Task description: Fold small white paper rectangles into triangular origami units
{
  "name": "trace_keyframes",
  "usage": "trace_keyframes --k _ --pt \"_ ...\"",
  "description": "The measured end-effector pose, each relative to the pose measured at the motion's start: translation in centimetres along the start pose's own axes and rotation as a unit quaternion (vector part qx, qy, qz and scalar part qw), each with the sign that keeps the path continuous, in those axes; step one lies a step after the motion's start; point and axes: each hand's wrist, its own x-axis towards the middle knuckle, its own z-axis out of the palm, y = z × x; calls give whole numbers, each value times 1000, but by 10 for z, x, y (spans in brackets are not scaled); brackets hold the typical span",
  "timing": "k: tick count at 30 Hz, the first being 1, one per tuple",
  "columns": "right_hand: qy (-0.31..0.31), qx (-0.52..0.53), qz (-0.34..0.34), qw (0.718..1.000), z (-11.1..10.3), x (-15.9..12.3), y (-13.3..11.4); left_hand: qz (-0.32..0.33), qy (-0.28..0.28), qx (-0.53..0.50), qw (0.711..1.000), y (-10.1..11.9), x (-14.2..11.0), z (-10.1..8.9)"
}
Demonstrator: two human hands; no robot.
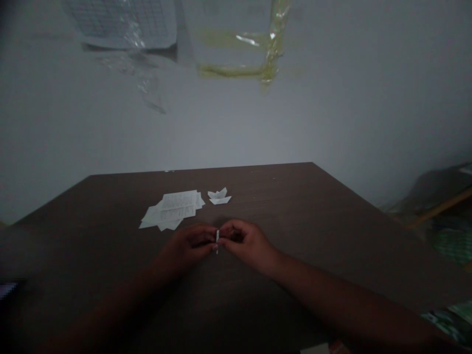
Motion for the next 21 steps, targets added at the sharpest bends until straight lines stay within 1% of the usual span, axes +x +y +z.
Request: trace_keyframes --k 2,8,11,14,17,21 --pt "3 -7 -1 1000 0 -1 0 -9 8 -11 1000 2 0 1" --pt "26 -35 -12 999 1 0 6 -30 29 1 999 8 1 2" --pt "35 -61 -30 997 2 -2 4 -14 42 19 999 12 -1 5" --pt "51 -120 -63 989 4 -5 -1 0 49 24 999 12 -3 9" --pt "56 -183 -114 975 5 -7 -8 -1 58 14 998 8 -3 13" --pt "53 -212 -159 963 5 -8 -14 14 59 -6 998 4 -2 15"
